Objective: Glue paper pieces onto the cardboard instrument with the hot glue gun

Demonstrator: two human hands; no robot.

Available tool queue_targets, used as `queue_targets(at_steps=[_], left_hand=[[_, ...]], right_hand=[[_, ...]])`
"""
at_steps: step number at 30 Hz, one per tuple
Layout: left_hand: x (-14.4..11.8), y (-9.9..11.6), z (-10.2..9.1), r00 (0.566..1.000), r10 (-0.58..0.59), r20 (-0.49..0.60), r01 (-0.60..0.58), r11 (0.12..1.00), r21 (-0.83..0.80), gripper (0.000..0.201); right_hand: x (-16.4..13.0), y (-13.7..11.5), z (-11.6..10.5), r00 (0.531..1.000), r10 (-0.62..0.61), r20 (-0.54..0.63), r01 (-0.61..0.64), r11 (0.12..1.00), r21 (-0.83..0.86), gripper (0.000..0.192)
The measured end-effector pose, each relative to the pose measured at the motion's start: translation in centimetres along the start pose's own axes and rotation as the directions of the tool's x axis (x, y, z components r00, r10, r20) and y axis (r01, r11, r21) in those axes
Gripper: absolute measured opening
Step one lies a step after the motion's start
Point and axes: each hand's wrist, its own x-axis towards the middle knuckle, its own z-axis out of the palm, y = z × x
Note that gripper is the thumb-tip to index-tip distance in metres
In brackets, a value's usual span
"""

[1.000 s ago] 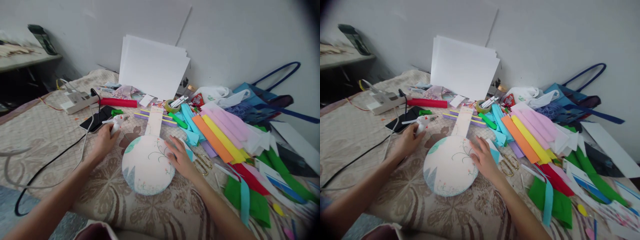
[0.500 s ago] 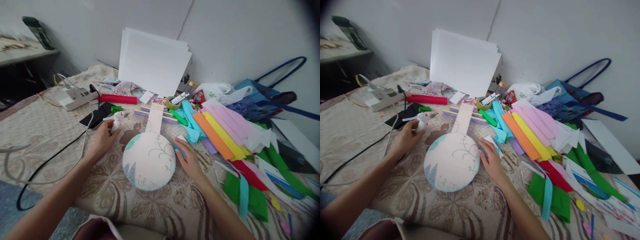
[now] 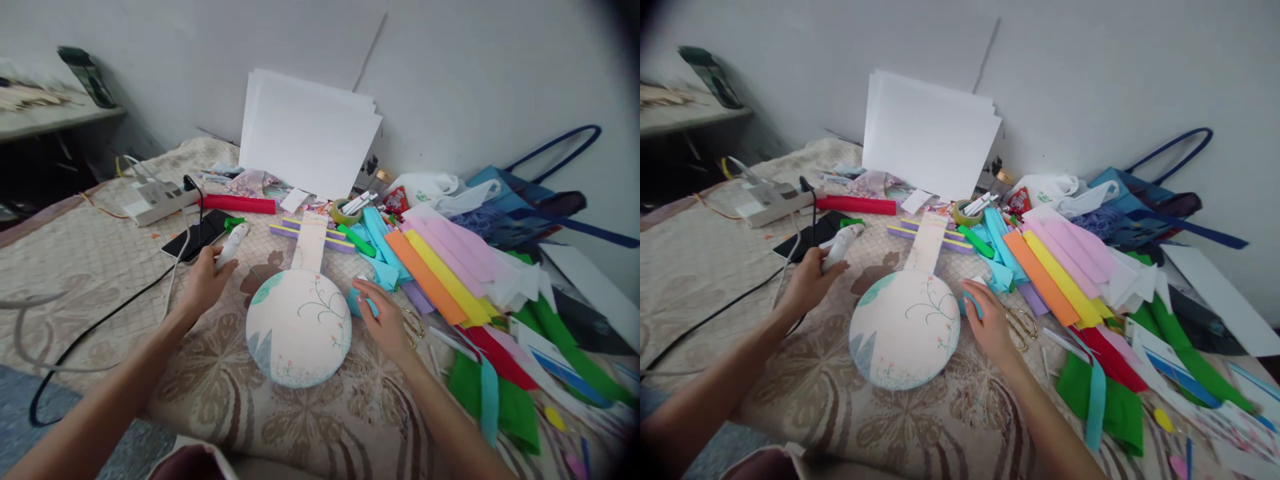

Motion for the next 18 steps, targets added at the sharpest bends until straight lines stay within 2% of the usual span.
queue_targets(at_steps=[3,6,9,10,13,15,18], left_hand=[[-1.2,1.4,-0.5,0.998,-0.035,0.049,0.044,0.977,-0.211,0.033],[-3.6,4.4,-0.7,0.999,-0.024,0.024,0.029,0.962,-0.271,0.034],[-6.8,7.7,0.1,0.989,0.141,-0.031,-0.143,0.92,-0.365,0.024],[-7.8,8.6,0.6,0.975,0.218,-0.051,-0.221,0.911,-0.348,0.022],[-10.3,10.4,2.3,0.909,0.402,-0.11,-0.417,0.87,-0.262,0.034],[-11.5,10.8,3.1,0.894,0.437,-0.097,-0.446,0.853,-0.272,0.04],[-12.6,10.9,3.3,0.872,0.489,0.009,-0.463,0.832,-0.306,0.05]], right_hand=[[1.0,-1.6,0.4,1.0,0.019,0.016,-0.021,0.99,0.141,0.029],[2.0,-4.1,1.3,0.99,0.066,0.126,-0.11,0.915,0.388,0.029],[2.5,-7.1,3.0,0.957,0.04,0.287,-0.21,0.776,0.594,0.035],[2.6,-8.1,3.8,0.954,0.03,0.3,-0.231,0.713,0.662,0.041],[2.2,-9.9,5.9,0.95,0.056,0.308,-0.287,0.548,0.785,0.05],[1.8,-10.3,6.8,0.949,0.148,0.277,-0.314,0.454,0.834,0.047],[1.3,-10.0,7.0,0.934,0.249,0.256,-0.331,0.337,0.881,0.043]])
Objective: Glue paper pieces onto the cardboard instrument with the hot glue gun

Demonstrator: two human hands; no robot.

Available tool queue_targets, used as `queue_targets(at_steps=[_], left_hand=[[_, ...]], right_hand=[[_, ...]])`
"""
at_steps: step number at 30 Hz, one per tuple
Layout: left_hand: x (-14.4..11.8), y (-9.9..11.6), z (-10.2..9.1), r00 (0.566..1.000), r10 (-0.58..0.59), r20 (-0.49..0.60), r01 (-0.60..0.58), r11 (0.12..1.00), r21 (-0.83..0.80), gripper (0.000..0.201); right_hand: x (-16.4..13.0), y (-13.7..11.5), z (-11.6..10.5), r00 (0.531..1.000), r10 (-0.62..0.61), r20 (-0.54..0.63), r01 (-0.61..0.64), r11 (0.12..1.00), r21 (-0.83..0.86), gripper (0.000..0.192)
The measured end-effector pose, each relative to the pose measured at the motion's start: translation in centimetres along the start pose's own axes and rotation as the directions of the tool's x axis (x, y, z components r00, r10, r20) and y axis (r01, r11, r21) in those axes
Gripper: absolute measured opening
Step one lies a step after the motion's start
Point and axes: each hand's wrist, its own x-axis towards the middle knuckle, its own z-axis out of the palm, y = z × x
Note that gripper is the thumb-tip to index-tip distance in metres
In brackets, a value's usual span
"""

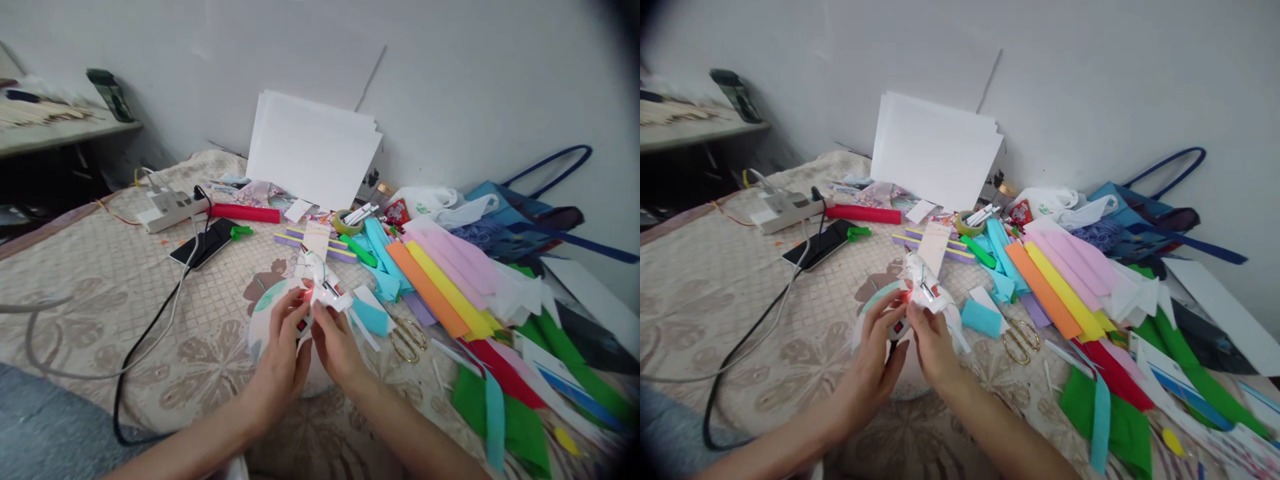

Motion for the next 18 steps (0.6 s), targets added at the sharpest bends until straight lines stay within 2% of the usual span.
queue_targets(at_steps=[3,5,9,11,15,18], left_hand=[[-0.3,0.4,-1.0,0.995,0.05,0.082,-0.046,0.998,-0.042,0.052],[-0.2,0.6,-2.0,0.993,0.062,0.1,-0.054,0.996,-0.074,0.048],[-0.1,0.3,-3.6,0.998,0.04,0.04,-0.039,0.999,-0.021,0.038],[-0.1,-0.1,-4.1,0.999,0.012,0.049,-0.012,1.0,0.014,0.033],[-0.4,-1.1,-4.4,0.97,-0.038,0.241,0.042,0.999,-0.01,0.019],[-0.7,-1.5,-4.4,0.944,-0.043,0.326,0.057,0.998,-0.035,0.016]], right_hand=[[-0.4,-0.7,-0.8,0.999,0.048,-0.011,-0.046,0.991,0.126,0.041],[-0.7,-1.5,-1.1,0.996,0.089,-0.013,-0.083,0.97,0.228,0.037],[-1.2,-2.4,-1.4,0.99,0.128,0.053,-0.139,0.907,0.397,0.03],[-1.3,-2.5,-1.7,0.987,0.126,0.096,-0.156,0.881,0.446,0.029],[-1.5,-2.5,-2.2,0.991,0.094,0.099,-0.129,0.882,0.453,0.025],[-1.6,-2.7,-2.5,0.993,0.067,0.098,-0.1,0.914,0.393,0.02]])
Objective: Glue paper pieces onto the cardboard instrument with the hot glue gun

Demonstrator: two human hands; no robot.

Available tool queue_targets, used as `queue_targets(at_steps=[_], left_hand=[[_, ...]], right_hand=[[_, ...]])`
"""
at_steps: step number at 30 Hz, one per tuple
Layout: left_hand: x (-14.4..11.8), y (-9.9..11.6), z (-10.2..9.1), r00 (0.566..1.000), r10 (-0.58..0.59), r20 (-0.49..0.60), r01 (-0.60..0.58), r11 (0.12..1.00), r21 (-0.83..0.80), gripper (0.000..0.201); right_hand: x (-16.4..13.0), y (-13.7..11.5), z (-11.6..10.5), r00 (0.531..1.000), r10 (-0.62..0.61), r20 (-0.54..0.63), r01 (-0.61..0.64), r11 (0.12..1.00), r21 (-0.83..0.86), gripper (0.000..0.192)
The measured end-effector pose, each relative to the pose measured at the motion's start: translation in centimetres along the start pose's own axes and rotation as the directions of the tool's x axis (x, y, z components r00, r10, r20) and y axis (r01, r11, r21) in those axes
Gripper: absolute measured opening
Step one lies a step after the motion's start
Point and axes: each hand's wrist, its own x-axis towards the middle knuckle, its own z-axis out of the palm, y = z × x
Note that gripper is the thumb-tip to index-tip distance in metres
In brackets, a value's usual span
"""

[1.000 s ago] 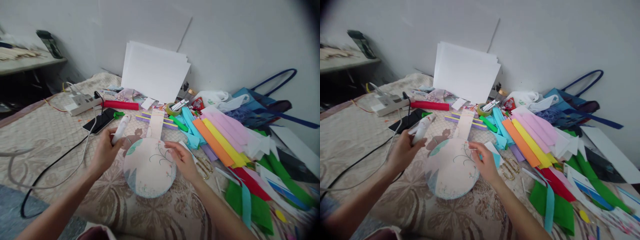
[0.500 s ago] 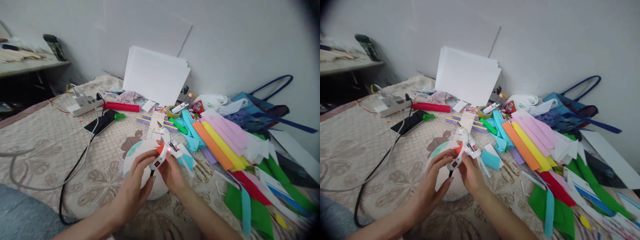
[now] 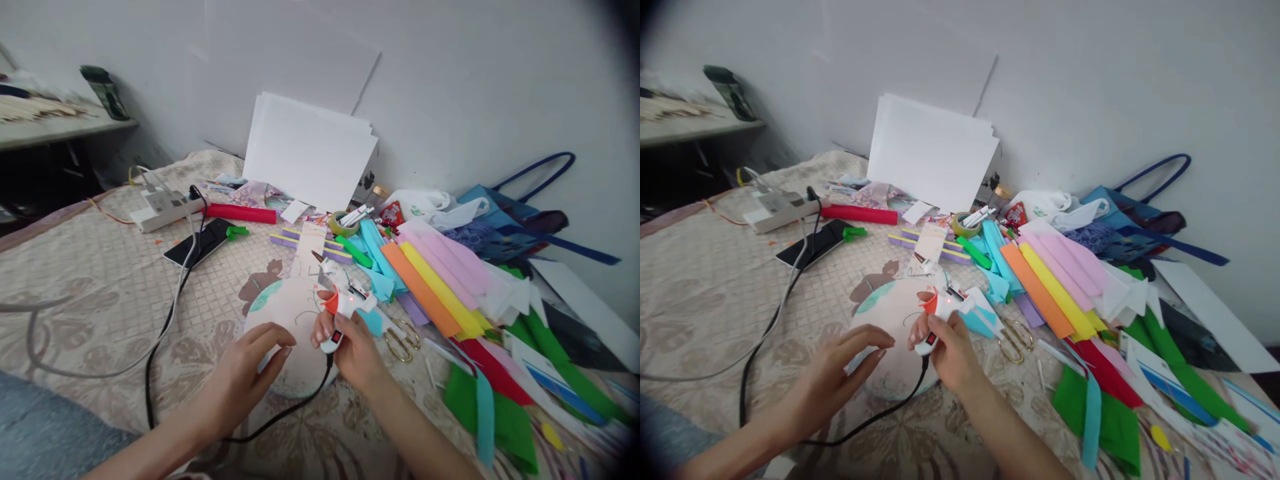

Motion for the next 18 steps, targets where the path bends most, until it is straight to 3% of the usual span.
queue_targets(at_steps=[10,14,18], left_hand=[[0.4,-0.1,-0.2,0.996,-0.092,0.024,0.093,0.995,-0.048,0.015],[0.4,0.2,0.1,0.994,-0.099,0.044,0.101,0.993,-0.052,0.014],[0.2,0.2,0.3,0.993,-0.101,0.054,0.104,0.993,-0.059,0.014]], right_hand=[[-0.9,-1.5,-0.2,0.994,0.106,0.031,-0.108,0.99,0.086,0.023],[-1.4,-1.8,-0.2,0.995,0.093,0.03,-0.095,0.994,0.045,0.042],[-1.7,-1.9,-0.3,0.996,0.08,0.046,-0.079,0.997,-0.006,0.047]])
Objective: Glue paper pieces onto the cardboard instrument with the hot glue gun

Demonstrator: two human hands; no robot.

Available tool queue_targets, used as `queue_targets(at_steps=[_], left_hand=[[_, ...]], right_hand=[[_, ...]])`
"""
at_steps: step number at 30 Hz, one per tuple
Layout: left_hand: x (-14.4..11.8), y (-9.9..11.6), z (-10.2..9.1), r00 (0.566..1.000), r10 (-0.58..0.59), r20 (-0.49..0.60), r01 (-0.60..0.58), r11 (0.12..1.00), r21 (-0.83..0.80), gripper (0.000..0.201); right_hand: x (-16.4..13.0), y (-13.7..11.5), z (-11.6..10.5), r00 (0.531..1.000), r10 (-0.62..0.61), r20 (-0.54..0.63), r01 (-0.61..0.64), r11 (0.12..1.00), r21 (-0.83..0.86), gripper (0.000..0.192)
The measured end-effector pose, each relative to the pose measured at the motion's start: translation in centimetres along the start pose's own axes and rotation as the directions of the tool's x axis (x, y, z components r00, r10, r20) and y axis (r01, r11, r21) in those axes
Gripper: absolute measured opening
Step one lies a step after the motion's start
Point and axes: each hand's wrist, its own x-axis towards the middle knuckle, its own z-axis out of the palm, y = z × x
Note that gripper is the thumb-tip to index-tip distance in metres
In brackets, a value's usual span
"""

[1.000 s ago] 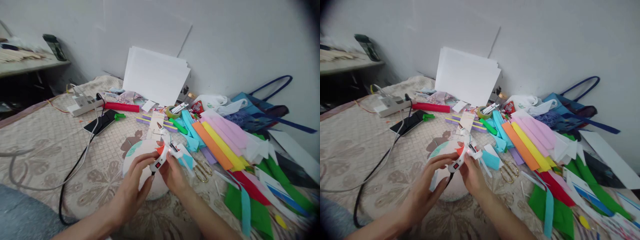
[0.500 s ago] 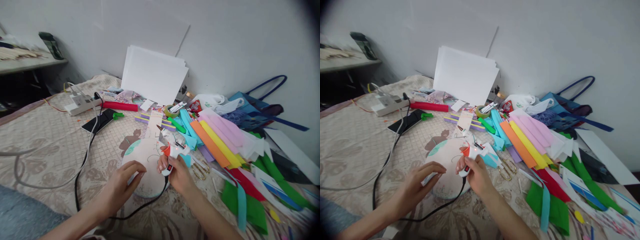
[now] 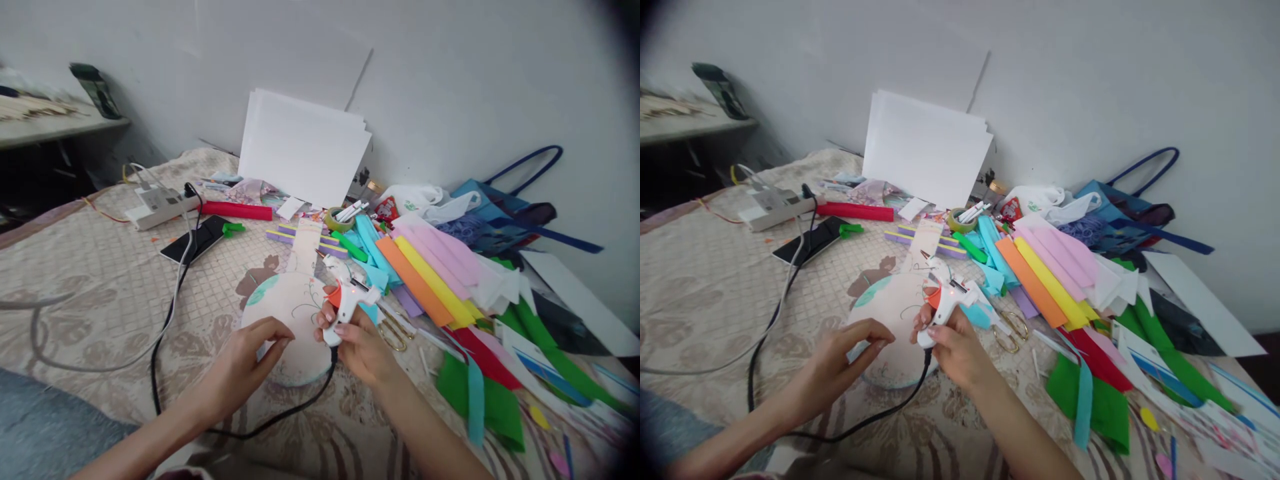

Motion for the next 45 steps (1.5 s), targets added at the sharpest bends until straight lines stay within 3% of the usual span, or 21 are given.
queue_targets(at_steps=[9,12,16,24,27,30,34,37,41,45], left_hand=[[-0.8,-0.4,-0.2,1.0,-0.014,0.022,0.014,0.999,0.03,0.014],[-1.5,-0.1,-0.1,0.99,-0.016,0.143,0.013,1.0,0.025,0.014],[-3.2,0.2,-0.3,0.941,0.005,0.339,-0.027,0.998,0.058,0.024],[-5.2,0.8,-2.2,0.897,-0.001,0.443,-0.035,0.997,0.074,0.035],[-5.1,1.5,-2.8,0.905,0.046,0.422,-0.09,0.992,0.084,0.037],[-4.2,2.4,-3.5,0.886,0.123,0.447,-0.169,0.984,0.064,0.041],[-2.0,3.2,-4.3,0.863,0.162,0.479,-0.279,0.942,0.184,0.035],[0.3,2.7,-4.9,0.894,0.153,0.42,-0.305,0.896,0.323,0.023],[4.3,0.3,-5.4,0.946,0.224,0.236,-0.316,0.806,0.5,0.023],[8.1,-2.9,-5.3,0.957,0.21,0.201,-0.289,0.754,0.59,0.018]], right_hand=[[-0.5,-0.1,-0.3,1.0,-0.015,0.024,0.017,0.998,-0.06,0.057],[-0.7,-0.3,-0.3,1.0,-0.019,-0.008,0.018,0.997,-0.079,0.059],[-0.9,-1.3,-0.3,0.997,-0.018,-0.073,0.013,0.998,-0.067,0.056],[0.5,-6.5,-0.7,0.964,-0.162,-0.21,0.129,0.979,-0.16,0.036],[1.7,-8.9,-0.9,0.958,-0.208,-0.198,0.152,0.953,-0.263,0.032],[3.3,-10.9,-1.1,0.974,-0.171,-0.146,0.105,0.921,-0.376,0.02],[6.0,-12.7,-1.8,0.982,-0.064,-0.176,-0.064,0.767,-0.639,0.025],[8.3,-13.4,-2.7,0.973,-0.028,-0.231,-0.157,0.652,-0.741,0.032],[11.3,-14.3,-3.9,0.975,0.004,-0.222,-0.194,0.501,-0.844,0.037],[14.0,-15.4,-4.6,0.978,0.008,-0.209,-0.201,0.301,-0.932,0.039]])
